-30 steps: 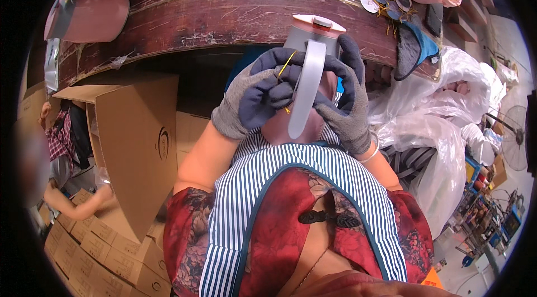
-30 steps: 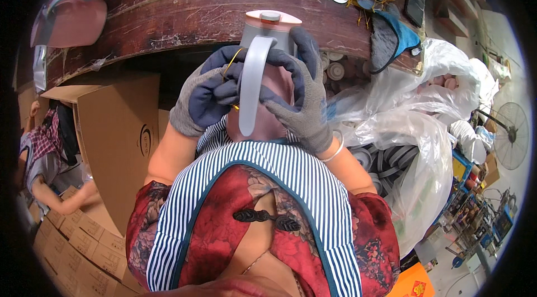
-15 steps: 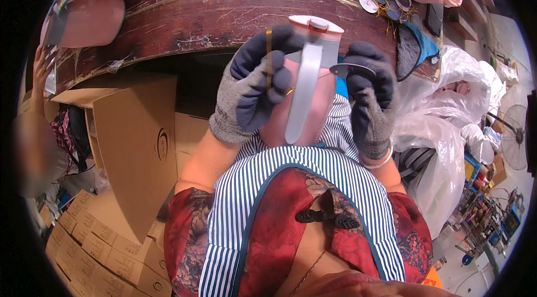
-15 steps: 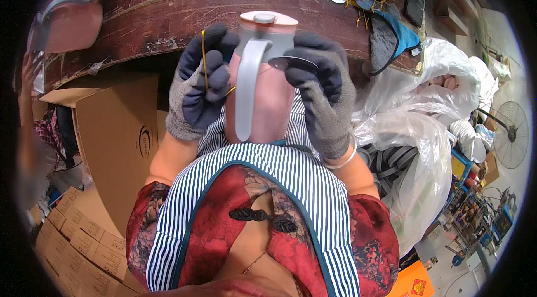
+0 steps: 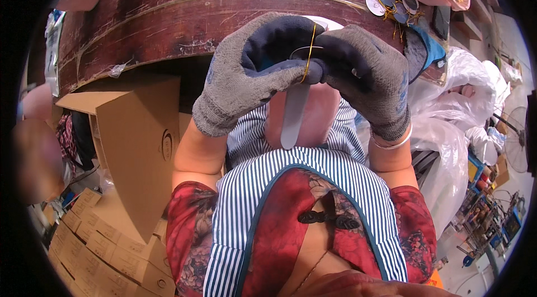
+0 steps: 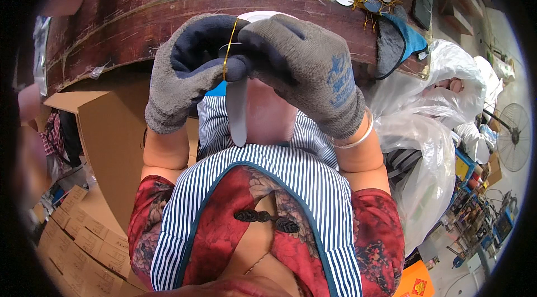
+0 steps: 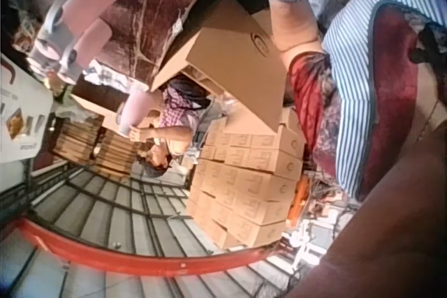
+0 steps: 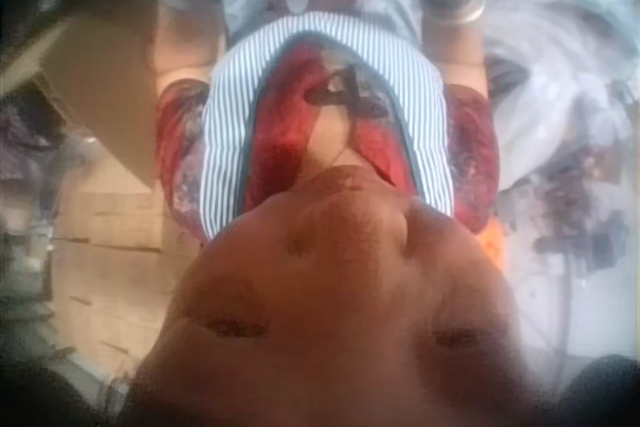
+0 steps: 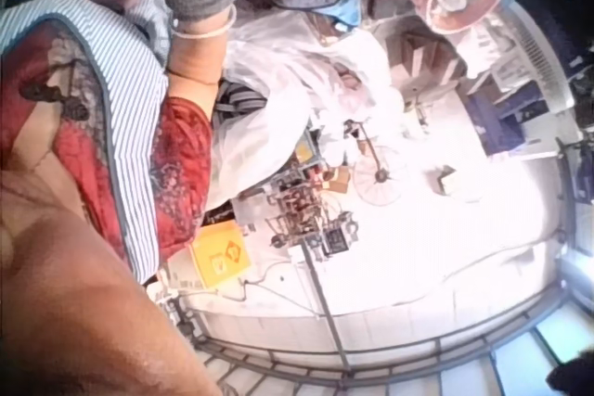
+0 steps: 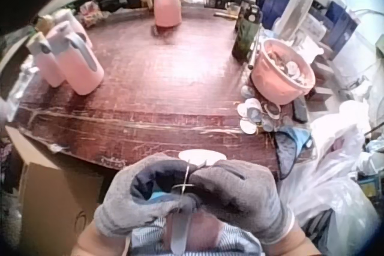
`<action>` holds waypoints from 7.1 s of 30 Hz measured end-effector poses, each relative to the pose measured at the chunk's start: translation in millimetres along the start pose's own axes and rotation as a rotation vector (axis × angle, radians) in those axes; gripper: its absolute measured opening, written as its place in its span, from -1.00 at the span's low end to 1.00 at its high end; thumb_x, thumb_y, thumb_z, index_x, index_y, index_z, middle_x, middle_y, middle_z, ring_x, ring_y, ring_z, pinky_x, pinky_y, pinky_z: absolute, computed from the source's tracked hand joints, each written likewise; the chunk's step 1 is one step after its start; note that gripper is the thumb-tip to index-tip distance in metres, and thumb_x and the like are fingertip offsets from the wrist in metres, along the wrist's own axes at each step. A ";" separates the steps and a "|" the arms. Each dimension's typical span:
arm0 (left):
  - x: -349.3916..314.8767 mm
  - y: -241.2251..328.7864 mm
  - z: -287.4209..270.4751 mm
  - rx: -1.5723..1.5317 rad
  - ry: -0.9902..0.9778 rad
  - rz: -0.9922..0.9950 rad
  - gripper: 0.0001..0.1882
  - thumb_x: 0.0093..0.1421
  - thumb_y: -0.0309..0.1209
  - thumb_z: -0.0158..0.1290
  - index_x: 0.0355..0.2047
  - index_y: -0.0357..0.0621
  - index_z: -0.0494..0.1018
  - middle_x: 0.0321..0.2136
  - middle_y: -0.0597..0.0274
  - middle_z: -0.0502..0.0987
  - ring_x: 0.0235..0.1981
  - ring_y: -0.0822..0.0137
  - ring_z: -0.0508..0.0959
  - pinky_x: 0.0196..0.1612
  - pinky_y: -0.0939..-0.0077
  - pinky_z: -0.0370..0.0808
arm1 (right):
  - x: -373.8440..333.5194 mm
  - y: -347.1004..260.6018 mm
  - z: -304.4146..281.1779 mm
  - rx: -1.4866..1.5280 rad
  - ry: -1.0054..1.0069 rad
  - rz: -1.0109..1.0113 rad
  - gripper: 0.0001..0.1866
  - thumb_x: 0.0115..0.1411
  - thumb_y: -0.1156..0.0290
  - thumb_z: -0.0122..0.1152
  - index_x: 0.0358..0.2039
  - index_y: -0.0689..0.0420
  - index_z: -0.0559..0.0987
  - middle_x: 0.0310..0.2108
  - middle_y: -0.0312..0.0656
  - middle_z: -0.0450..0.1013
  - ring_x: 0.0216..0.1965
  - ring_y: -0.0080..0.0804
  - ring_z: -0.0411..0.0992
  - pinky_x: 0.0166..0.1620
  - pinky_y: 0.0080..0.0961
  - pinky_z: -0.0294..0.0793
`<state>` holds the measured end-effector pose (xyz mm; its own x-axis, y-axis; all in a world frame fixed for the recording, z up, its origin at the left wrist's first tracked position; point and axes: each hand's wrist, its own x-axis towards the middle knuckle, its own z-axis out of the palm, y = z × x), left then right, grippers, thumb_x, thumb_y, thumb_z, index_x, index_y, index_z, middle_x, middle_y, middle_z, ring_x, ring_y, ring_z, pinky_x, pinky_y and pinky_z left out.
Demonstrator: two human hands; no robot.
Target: The person assembles pink kettles by attaching lids and inserting small yellow tags into the spouts. They handle each kettle one at a time, rotate it to inspect the fit, and place it on the table. Another person is visible in the background working with boxes.
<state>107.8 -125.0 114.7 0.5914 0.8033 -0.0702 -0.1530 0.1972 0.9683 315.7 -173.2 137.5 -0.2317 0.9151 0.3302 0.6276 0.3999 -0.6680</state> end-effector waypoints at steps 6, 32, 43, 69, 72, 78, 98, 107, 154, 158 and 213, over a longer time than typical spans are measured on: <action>6.8 -3.2 -37.3 0.337 -0.137 0.194 -0.63 0.04 -0.55 0.21 -0.09 -0.31 0.54 -0.18 0.12 0.53 -0.12 0.28 0.52 0.00 0.44 0.45 | -13.1 9.8 10.4 0.550 0.452 0.330 -0.48 0.13 0.64 0.28 0.12 0.33 0.41 0.06 0.03 0.48 0.08 -0.20 0.48 0.22 -0.34 0.39; 1.8 -106.4 -1.4 0.690 0.189 0.452 -0.52 0.36 -0.11 -0.03 0.02 -0.30 0.51 0.20 -0.06 0.39 0.33 0.01 0.24 0.35 0.11 0.15 | -16.2 55.3 92.9 0.002 0.421 0.399 -0.48 -0.09 -0.06 0.39 -0.21 -0.01 0.54 -0.11 -0.03 0.37 -0.04 0.07 0.36 -0.02 0.02 0.41; 17.5 -151.7 4.1 0.516 0.018 0.407 -0.49 0.43 -0.16 -0.05 0.20 -0.30 0.37 0.20 0.07 0.42 0.21 0.19 0.39 0.29 0.27 0.26 | -334.0 24.6 0.2 -0.254 0.786 0.662 -0.65 0.12 0.48 0.21 -0.04 0.17 0.56 -0.16 -0.08 0.49 -0.12 -0.22 0.49 -0.03 -0.33 0.47; -10.5 -45.6 -27.7 1.131 0.008 0.576 -0.53 0.10 -0.38 0.18 0.07 0.12 0.54 0.23 0.11 0.36 0.17 0.06 0.45 0.16 0.28 0.47 | -265.6 1.6 54.7 -0.368 0.131 0.479 -0.39 0.03 0.04 0.36 0.04 0.09 0.52 0.04 -0.02 0.42 0.11 0.02 0.31 0.18 -0.04 0.23; -31.0 -48.5 -35.1 1.154 0.167 0.569 -0.64 0.16 -0.42 0.10 -0.01 -0.09 0.57 0.19 0.00 0.41 0.20 0.00 0.41 0.25 0.21 0.33 | -244.5 35.8 72.2 -0.190 0.314 0.460 -0.24 -0.03 -0.05 0.40 0.13 0.11 0.47 0.05 0.02 0.38 0.10 0.09 0.30 0.14 0.00 0.27; -110.6 -69.4 -94.5 1.086 0.742 0.272 -0.68 0.26 -0.31 0.16 -0.10 -0.30 0.57 0.07 0.06 0.46 0.01 0.17 0.51 0.05 0.36 0.45 | -230.1 51.6 73.2 -0.474 0.178 0.491 -0.32 -0.03 -0.16 0.38 0.07 -0.09 0.57 0.37 0.04 0.12 0.36 0.15 0.06 0.32 0.11 0.04; -92.1 -17.4 -21.7 0.635 0.713 0.105 -0.70 0.33 -0.31 0.11 -0.13 -0.35 0.56 -0.18 0.22 0.49 -0.17 0.41 0.50 -0.06 0.54 0.41 | -138.7 -1.2 22.3 0.403 0.285 -0.096 0.07 -0.19 -0.32 0.42 0.25 0.10 0.41 0.37 0.17 0.07 0.36 0.18 0.09 0.33 0.05 0.06; -95.8 8.3 12.9 1.221 0.812 0.591 -0.70 0.28 -0.28 0.08 -0.14 -0.28 0.56 -0.06 0.03 0.47 -0.01 0.03 0.47 0.06 0.19 0.41 | -133.8 -29.0 40.4 0.795 0.551 0.310 -0.37 0.37 0.05 0.00 0.26 0.27 0.31 0.20 -0.01 0.33 0.16 -0.30 0.35 0.16 -0.31 0.38; 324.8 -7.7 -124.1 0.974 0.939 1.009 -0.30 0.07 -0.17 0.27 0.13 -0.27 0.31 0.03 -0.03 0.40 -0.06 0.07 0.41 -0.03 0.18 0.39 | -320.5 382.8 131.9 -0.850 -0.293 0.500 -0.39 0.17 -0.06 0.17 0.11 0.09 0.49 0.01 0.09 0.51 0.01 0.07 0.49 0.02 -0.12 0.47; 200.0 10.1 -62.0 0.366 0.648 0.707 -0.63 0.25 -0.46 -0.08 0.05 -0.23 0.50 -0.05 0.05 0.57 -0.20 0.23 0.62 -0.32 0.51 0.58 | -287.2 386.4 133.4 -0.667 -0.290 0.821 -0.36 0.14 -0.08 0.20 0.12 0.08 0.48 0.02 0.08 0.50 0.02 0.07 0.48 0.02 -0.12 0.46; -79.7 -13.8 31.3 0.256 -0.071 0.086 -0.57 -0.06 -0.45 0.39 -0.15 -0.24 0.56 -0.30 0.21 0.63 -0.26 0.43 0.59 -0.08 0.50 0.51 | -112.5 -37.6 -48.8 -0.058 -0.225 -0.021 -0.15 -0.04 -0.06 0.37 0.24 0.10 0.44 0.30 0.21 0.19 0.31 0.25 0.16 0.31 0.00 0.14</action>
<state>87.5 -209.3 114.4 0.6406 0.7675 0.0234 -0.0058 -0.0257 0.9997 354.4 -293.8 158.0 -0.4009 0.8979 0.1817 0.6615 0.4209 -0.6208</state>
